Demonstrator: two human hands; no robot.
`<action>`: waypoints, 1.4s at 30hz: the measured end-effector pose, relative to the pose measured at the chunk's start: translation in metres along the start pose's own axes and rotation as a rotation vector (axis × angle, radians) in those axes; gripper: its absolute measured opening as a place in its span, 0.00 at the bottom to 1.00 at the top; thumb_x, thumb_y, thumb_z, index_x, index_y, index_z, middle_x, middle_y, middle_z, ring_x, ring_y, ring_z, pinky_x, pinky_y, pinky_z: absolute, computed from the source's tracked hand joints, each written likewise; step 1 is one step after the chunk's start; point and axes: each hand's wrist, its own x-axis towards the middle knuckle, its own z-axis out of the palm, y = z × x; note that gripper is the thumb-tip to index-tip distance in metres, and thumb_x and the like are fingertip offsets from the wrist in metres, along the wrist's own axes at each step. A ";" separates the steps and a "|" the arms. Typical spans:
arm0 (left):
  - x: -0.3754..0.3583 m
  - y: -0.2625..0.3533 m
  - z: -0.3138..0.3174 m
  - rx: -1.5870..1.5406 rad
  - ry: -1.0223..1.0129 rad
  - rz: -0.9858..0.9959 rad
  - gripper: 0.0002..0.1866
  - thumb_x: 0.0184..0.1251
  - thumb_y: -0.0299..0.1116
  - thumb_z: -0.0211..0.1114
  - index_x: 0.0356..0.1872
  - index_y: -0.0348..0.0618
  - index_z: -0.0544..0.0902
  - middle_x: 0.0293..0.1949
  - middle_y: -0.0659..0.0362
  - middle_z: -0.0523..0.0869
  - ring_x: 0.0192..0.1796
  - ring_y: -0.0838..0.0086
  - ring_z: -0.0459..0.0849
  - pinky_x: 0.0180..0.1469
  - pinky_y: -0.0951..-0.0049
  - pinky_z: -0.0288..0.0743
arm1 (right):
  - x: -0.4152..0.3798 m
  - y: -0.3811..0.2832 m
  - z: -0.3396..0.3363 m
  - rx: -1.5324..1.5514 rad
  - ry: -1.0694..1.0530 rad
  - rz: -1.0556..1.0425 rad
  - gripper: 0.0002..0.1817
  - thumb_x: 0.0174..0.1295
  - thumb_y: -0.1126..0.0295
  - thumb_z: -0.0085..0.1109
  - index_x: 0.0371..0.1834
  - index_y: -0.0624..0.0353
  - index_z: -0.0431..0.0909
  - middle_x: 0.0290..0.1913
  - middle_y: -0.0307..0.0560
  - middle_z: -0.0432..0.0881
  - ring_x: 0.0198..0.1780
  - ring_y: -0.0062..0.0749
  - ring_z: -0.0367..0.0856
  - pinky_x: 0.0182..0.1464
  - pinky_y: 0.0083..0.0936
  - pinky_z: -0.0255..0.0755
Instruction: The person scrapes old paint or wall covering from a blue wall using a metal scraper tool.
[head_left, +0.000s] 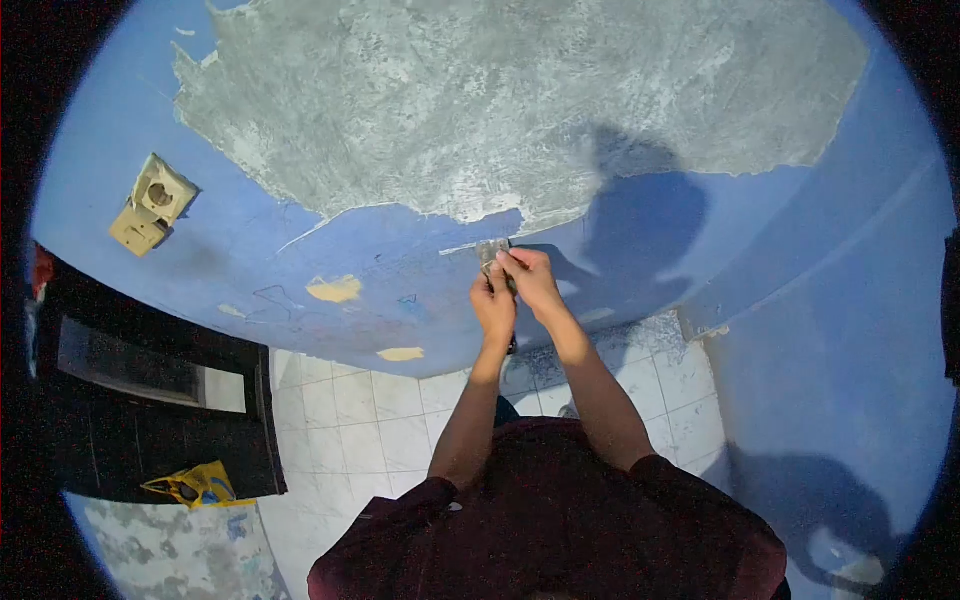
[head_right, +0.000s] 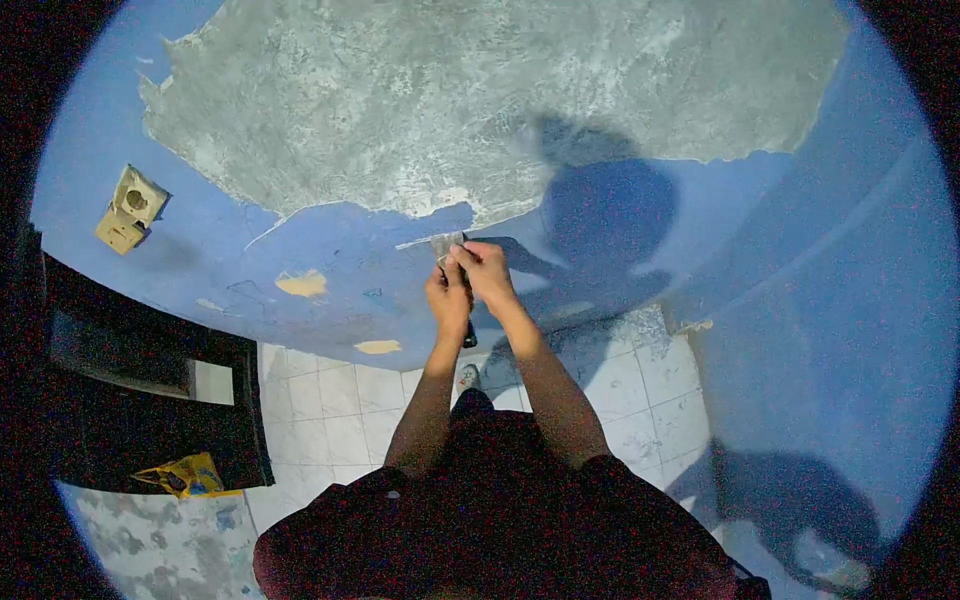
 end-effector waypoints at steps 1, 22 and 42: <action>0.002 -0.003 -0.006 0.006 -0.011 0.004 0.19 0.74 0.42 0.56 0.32 0.32 0.80 0.20 0.61 0.79 0.22 0.77 0.71 0.25 0.70 0.65 | -0.005 0.003 -0.005 0.007 0.011 -0.002 0.12 0.68 0.67 0.58 0.35 0.68 0.82 0.31 0.40 0.83 0.33 0.21 0.79 0.36 0.20 0.74; 0.009 0.034 -0.046 0.485 0.031 0.395 0.19 0.73 0.42 0.56 0.28 0.35 0.77 0.17 0.46 0.79 0.17 0.55 0.78 0.21 0.60 0.65 | -0.039 0.008 -0.013 0.101 -0.025 0.141 0.20 0.67 0.57 0.59 0.48 0.65 0.81 0.46 0.49 0.86 0.50 0.32 0.84 0.50 0.28 0.77; -0.019 0.020 0.016 -0.294 -0.072 -0.245 0.19 0.76 0.43 0.55 0.28 0.39 0.76 0.14 0.64 0.74 0.13 0.81 0.67 0.13 0.75 0.57 | -0.021 -0.021 -0.003 0.187 0.060 0.039 0.17 0.70 0.61 0.55 0.46 0.65 0.81 0.36 0.39 0.83 0.35 0.20 0.76 0.39 0.22 0.71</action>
